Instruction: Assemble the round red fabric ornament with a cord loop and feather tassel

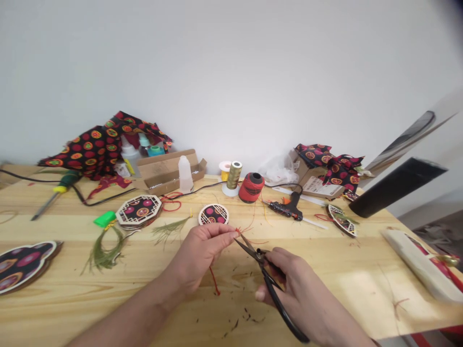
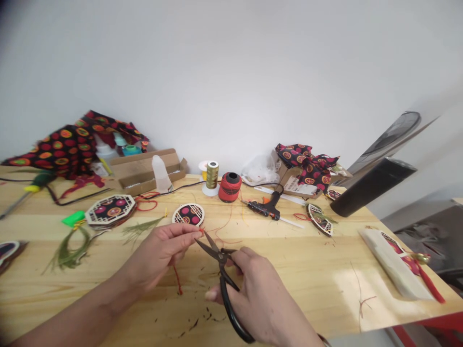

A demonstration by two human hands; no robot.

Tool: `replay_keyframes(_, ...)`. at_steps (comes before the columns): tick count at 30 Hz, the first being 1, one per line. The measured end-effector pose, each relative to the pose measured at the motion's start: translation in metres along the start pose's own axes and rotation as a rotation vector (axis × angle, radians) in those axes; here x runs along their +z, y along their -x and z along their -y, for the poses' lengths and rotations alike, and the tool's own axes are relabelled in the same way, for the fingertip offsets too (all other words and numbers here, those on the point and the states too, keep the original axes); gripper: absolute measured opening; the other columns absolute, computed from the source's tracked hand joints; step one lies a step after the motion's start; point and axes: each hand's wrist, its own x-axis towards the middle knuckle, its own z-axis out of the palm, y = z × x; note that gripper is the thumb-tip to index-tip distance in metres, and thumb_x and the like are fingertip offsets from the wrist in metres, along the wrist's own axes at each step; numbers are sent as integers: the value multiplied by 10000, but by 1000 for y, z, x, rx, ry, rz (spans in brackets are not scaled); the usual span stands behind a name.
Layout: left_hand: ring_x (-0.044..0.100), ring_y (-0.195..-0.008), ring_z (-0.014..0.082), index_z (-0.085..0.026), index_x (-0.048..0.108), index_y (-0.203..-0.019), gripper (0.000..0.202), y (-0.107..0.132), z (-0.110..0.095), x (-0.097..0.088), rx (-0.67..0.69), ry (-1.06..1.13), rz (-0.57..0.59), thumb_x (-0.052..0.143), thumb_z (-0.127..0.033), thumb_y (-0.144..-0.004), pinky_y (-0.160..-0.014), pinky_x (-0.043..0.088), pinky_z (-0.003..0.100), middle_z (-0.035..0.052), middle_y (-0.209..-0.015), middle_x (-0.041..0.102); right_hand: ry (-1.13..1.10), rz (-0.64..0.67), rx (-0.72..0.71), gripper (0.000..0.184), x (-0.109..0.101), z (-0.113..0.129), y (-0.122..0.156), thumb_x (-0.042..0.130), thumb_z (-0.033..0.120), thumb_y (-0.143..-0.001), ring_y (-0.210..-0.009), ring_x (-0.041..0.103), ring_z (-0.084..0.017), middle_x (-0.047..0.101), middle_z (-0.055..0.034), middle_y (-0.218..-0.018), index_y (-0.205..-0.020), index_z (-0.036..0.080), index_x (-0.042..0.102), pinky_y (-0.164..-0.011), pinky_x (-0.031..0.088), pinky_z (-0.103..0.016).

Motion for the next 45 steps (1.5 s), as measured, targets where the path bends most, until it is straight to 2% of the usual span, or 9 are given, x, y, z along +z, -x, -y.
replay_keyframes(5,342,-434,45,-185,737,-708,85,2,-1,1,20,-62,62,666,-233,-715,-460,279,182,-34,-553,605,3,-55,-65,135,2,0,-6,664,268,-710,-639,443,-126,539,13,-763,-761,198,561,-576,331,-227)
replay_keyframes(10,568,-693,130,-189,741,-738,109,2,-1,0,41,-80,92,652,-253,-737,-651,394,203,16,-735,712,27,-84,-85,177,5,-3,-6,682,302,-708,-655,469,-136,568,-1,-798,-825,202,594,-574,339,-230)
replay_keyframes(14,598,-717,159,-186,747,-787,149,2,-1,0,10,-92,100,638,-282,-754,-695,421,239,29,-750,728,62,-118,-83,225,4,-4,-6,681,303,-710,-660,478,-141,579,-5,-825,-906,220,607,-578,339,-233)
replay_keyframes(19,612,-824,184,-194,733,-765,129,2,2,-1,51,-37,139,640,-284,-759,-790,418,264,28,-819,734,56,-110,-98,235,4,-2,-7,692,321,-703,-667,490,-143,590,-9,-839,-902,222,614,-594,352,-235)
replay_keyframes(29,604,-876,188,-197,745,-798,138,3,-3,0,89,-69,193,628,-266,-775,-822,399,260,21,-854,730,75,-111,-51,231,4,-3,-8,702,372,-676,-603,445,-119,553,20,-706,-738,190,574,-548,336,-221)
replay_keyframes(34,579,-687,156,-207,759,-845,160,5,-6,2,57,-110,138,623,-237,-765,-665,409,234,-4,-623,663,81,-104,-31,209,5,-5,-5,655,350,-704,-547,383,-106,479,35,-608,-658,182,539,-490,295,-213)
replay_keyframes(38,539,-603,140,-211,764,-837,156,6,-6,2,59,-134,111,634,-235,-752,-593,384,224,-12,-576,640,-2,-67,-7,153,5,-7,-3,612,311,-727,-525,349,-99,465,38,-580,-666,178,569,-464,273,-208)
replay_keyframes(42,567,-674,156,-207,763,-843,157,4,-6,1,56,-121,128,644,-237,-745,-647,400,231,5,-666,685,-102,-41,14,133,10,-13,-3,593,281,-733,-497,332,-89,497,39,-550,-664,168,579,-444,260,-201)
replay_keyframes(45,582,-748,160,-204,762,-804,132,3,-5,2,45,-98,130,654,-249,-743,-704,403,227,10,-694,691,-120,-55,11,142,11,-18,-4,577,280,-743,-484,383,-91,560,25,-557,-657,167,582,-445,280,-197)
